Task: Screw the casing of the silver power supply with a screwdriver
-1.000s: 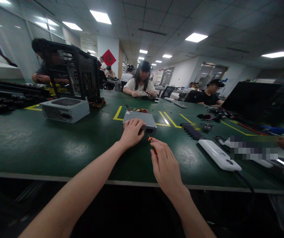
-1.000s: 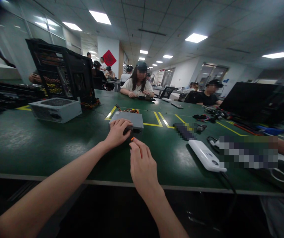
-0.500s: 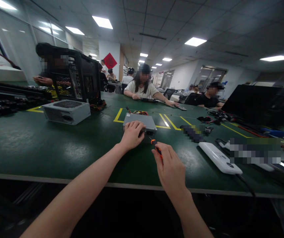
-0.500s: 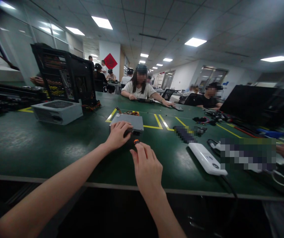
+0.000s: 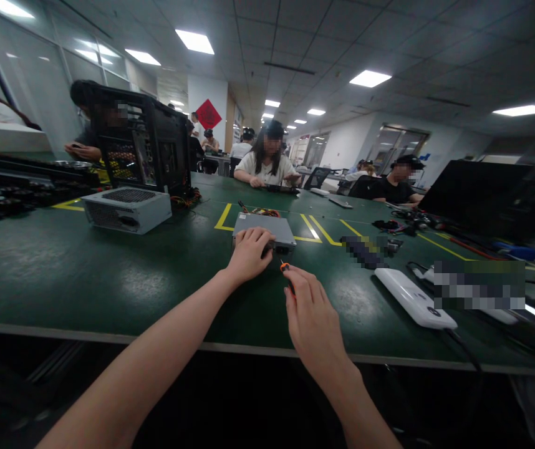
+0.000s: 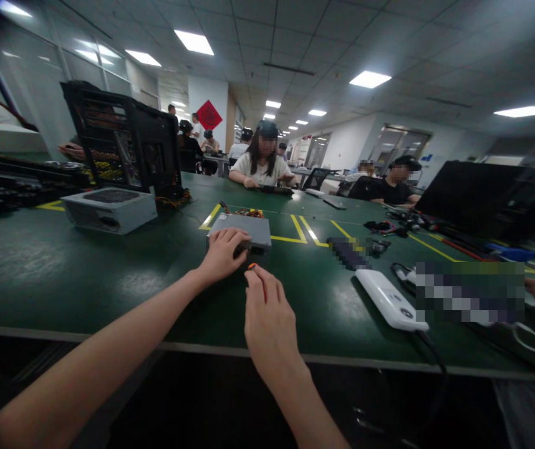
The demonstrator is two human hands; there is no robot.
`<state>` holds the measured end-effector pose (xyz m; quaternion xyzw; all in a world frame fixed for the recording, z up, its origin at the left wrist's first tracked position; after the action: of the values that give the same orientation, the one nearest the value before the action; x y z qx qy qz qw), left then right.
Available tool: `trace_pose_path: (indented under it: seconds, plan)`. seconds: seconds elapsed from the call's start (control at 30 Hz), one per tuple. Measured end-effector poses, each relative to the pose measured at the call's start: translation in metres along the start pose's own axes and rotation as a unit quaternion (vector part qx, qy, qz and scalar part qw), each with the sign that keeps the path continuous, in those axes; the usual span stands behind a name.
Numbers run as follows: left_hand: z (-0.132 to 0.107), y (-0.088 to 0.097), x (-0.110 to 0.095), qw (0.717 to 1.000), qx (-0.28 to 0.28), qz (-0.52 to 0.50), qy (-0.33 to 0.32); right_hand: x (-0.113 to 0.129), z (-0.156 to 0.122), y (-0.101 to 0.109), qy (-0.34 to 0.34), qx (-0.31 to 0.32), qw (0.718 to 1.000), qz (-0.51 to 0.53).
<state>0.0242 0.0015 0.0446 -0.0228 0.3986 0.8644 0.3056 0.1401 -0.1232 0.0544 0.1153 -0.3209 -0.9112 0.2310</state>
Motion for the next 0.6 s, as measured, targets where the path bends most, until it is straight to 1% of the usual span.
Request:
trace_pose_path:
  seconds: [0.1, 0.13, 0.17, 0.27, 0.3, 0.43, 0.47, 0.6]
  plan:
    - [0.000, 0.000, 0.000, 1.000, 0.001, 0.001, 0.000, -0.004, 0.000, 0.001, -0.057, 0.006, 0.998, -0.021]
    - [0.000, -0.001, 0.001, 1.000, -0.001, 0.003, -0.001, -0.004, -0.001, 0.001, -0.061, 0.010, 0.998, -0.024]
    - [0.000, -0.001, 0.001, 1.000, -0.003, 0.004, -0.002, -0.002, -0.001, 0.001, -0.051, 0.015, 0.998, -0.021]
    - [0.000, -0.002, 0.001, 1.000, -0.008, 0.007, -0.001, 0.004, 0.000, 0.000, 0.010, 0.026, 1.000, -0.007]
    - [0.000, -0.002, 0.002, 1.000, -0.009, 0.008, 0.000, 0.005, 0.000, 0.000, 0.013, 0.026, 1.000, -0.011]
    - [0.000, -0.001, 0.001, 1.000, -0.007, 0.008, -0.002, 0.000, -0.001, 0.001, -0.052, 0.027, 0.998, -0.039]
    - [0.000, -0.001, 0.001, 1.000, -0.005, 0.007, 0.000, 0.001, -0.001, 0.001, -0.052, 0.032, 0.997, -0.036]
    - [0.000, 0.000, 0.000, 1.000, 0.001, 0.003, 0.002, 0.009, -0.001, -0.001, 0.014, 0.054, 0.998, -0.004]
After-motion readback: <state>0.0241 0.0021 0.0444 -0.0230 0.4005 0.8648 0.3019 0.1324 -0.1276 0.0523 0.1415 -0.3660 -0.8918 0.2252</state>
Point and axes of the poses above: each hand's wrist, its own z-axis towards the middle knuckle, its own y-axis out of the back of the hand, x = y × z, the point moved 4 cm from there along z, towards the middle knuckle, and after that the axes turned 7 degrees about y, right-handed, at the moved point
